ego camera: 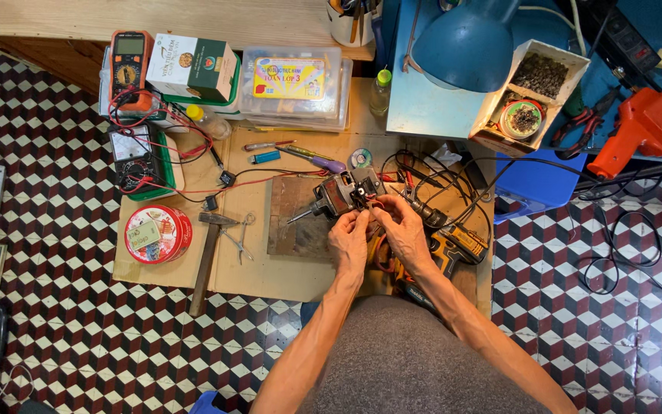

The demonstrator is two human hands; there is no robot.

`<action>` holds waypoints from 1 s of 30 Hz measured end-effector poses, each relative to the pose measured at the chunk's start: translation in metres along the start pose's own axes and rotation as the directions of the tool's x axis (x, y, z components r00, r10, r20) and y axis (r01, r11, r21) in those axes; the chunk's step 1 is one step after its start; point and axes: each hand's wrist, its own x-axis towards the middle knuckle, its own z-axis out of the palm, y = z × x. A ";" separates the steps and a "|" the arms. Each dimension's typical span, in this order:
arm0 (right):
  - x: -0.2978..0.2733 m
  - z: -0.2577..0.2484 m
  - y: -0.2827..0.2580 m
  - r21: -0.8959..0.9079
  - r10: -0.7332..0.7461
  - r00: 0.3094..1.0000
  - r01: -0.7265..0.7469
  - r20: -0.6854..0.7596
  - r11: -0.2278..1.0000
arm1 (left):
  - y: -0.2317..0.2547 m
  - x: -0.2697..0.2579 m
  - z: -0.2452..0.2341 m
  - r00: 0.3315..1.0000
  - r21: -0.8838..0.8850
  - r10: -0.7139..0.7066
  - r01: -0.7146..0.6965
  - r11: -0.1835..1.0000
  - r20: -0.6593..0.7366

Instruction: The person works on a small electric motor at a cluttered workbench, stripping and twisting wires, using a lighter to heat wire ends, and repeatedly testing connections with a multimeter. The person also moves a tin can and a multimeter on the table while continuing to adjust the motor's wiring.

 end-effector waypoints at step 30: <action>-0.052 -0.003 0.063 0.087 0.261 0.931 -0.247 -0.254 0.965 | 0.092 0.064 -0.056 0.750 0.662 0.282 -0.660 0.355 0.598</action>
